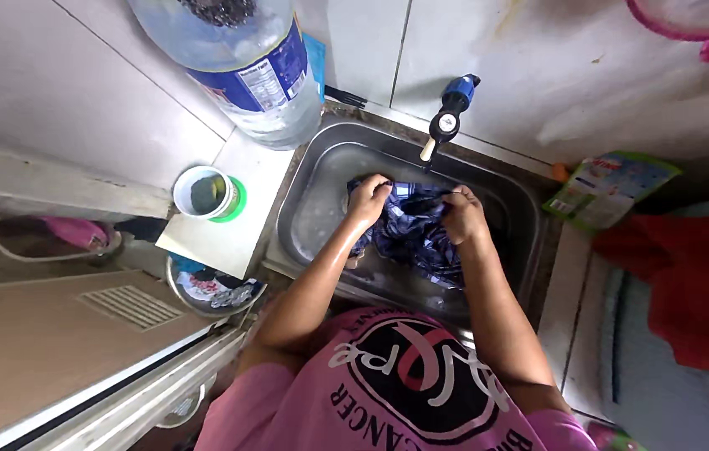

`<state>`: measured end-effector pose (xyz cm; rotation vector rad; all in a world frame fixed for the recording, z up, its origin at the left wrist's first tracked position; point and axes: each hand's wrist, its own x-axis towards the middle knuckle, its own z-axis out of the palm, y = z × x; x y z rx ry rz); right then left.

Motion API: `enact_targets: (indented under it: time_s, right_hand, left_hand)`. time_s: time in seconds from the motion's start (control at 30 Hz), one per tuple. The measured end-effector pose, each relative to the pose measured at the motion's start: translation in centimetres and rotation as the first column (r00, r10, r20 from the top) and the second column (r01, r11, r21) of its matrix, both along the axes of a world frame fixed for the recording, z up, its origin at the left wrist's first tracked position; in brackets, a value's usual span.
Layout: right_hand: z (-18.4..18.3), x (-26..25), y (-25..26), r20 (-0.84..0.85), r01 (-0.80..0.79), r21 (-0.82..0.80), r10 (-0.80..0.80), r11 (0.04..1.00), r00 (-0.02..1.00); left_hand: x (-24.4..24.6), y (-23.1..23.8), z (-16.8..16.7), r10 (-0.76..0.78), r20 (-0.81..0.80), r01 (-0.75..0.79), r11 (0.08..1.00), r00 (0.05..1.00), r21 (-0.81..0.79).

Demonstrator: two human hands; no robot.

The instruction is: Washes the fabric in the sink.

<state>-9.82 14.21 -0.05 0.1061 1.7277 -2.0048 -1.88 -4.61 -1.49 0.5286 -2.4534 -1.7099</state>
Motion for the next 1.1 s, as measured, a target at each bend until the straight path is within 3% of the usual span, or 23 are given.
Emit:
enact_targets:
  time_s: [0.07, 0.17, 0.23, 0.3, 0.33, 0.4, 0.47, 0.57, 0.63, 0.67, 0.7, 0.73, 0.77, 0.8, 0.87, 0.9, 1.0, 1.1]
  right_hand:
    - [0.0, 0.0, 0.7, 0.017, -0.007, -0.022, 0.008, 1.0, 1.0]
    - [0.3, 0.6, 1.5, -0.077, -0.271, 0.15, 0.285, 0.951, 0.956]
    - [0.2, 0.4, 1.7, -0.138, -0.449, 0.361, 0.524, 0.817, 0.841]
    - [-0.3, 0.1, 1.7, -0.149, -0.493, 0.574, 0.675, 0.654, 0.722]
    - [-0.8, -0.1, 2.0, -0.147, -0.49, 0.605, 0.693, 0.628, 0.706]
    - [-1.8, -0.2, 3.1, -0.16, -0.465, 0.493, 0.602, 0.736, 0.782]
    - [-2.4, 0.4, 3.0, -0.211, -0.368, 0.251, 0.421, 0.895, 0.882]
    - [-0.8, 3.7, -1.5, -0.391, -0.26, -0.048, 0.221, 0.964, 0.894]
    - [0.3, 6.9, -5.4, -0.603, -0.24, -0.108, 0.129, 0.965, 0.787]
    - [0.1, 7.8, -6.8, -0.729, -0.197, -0.063, 0.09, 0.978, 0.679]
    - [-0.7, 7.9, -7.7, -0.839, -0.103, 0.014, 0.067, 0.995, 0.54]
    - [-1.7, 7.2, -7.9, -0.905, 0.005, 0.104, 0.092, 0.995, 0.415]
    - [-2.6, 5.9, -7.6, -0.921, 0.107, 0.213, 0.163, 0.971, 0.354]
    - [-3.2, 4.5, -7.1, -0.882, 0.179, 0.346, 0.254, 0.921, 0.397]
    - [-4.0, 1.9, -5.9, -0.697, 0.177, 0.564, 0.349, 0.807, 0.627]
    - [-4.3, 1.1, -5.7, -0.619, 0.159, 0.621, 0.355, 0.768, 0.701]
    - [-3.2, 2.8, -5.8, -0.586, 0.15, 0.659, 0.379, 0.737, 0.716]
    - [-2.5, 6.8, -6.0, -0.797, 0.191, 0.516, 0.387, 0.835, 0.464]
  left_hand:
    - [-0.2, -0.3, 0.1, 0.003, -0.035, -0.001, 0.999, 0.999, 0.046]
    - [-0.7, -0.5, 0.9, -0.033, -0.047, 0.036, 0.997, 0.998, 0.072]
    - [-1.2, -0.8, 0.7, -0.011, -0.048, 0.014, 0.997, 0.999, 0.071]
    - [-1.6, -0.8, 0.2, 0.083, -0.041, -0.078, 0.992, 0.996, 0.102]
    - [-1.6, -0.7, 0.2, 0.15, -0.011, -0.146, 0.977, 0.989, 0.156]
    - [-1.6, -0.5, 0.4, 0.28, 0.114, -0.302, 0.908, 0.953, 0.292]
    - [-1.4, -0.1, 0.0, 0.339, 0.258, -0.421, 0.806, 0.905, 0.417]
    - [-1.8, 2.1, -0.7, 0.332, 0.295, -0.443, 0.701, 0.896, 0.558]
    - [-2.1, 5.2, 0.9, 0.441, 0.159, -0.409, 0.559, 0.883, 0.721]
    - [-2.5, 6.9, 2.1, 0.585, 0.102, -0.394, 0.398, 0.804, 0.828]
    - [-2.3, 7.7, 3.0, 0.625, 0.08, -0.319, 0.28, 0.776, 0.906]
    - [-1.7, 7.7, 3.2, 0.592, 0.059, -0.272, 0.278, 0.804, 0.921]
    - [-1.3, 7.0, 3.0, 0.504, 0.115, -0.332, 0.366, 0.856, 0.87]
    - [-0.8, 6.1, 2.5, 0.337, 0.191, -0.344, 0.486, 0.922, 0.804]
    - [-1.1, 6.0, 1.1, 0.184, 0.38, -0.398, 0.673, 0.906, 0.623]
    - [-1.0, 6.3, 0.9, 0.151, 0.424, -0.393, 0.721, 0.893, 0.57]
    - [-0.9, 6.2, 0.5, 0.181, 0.399, -0.393, 0.738, 0.899, 0.549]
    - [0.5, 4.7, 1.6, 0.101, 0.269, -0.264, 0.682, 0.958, 0.682]
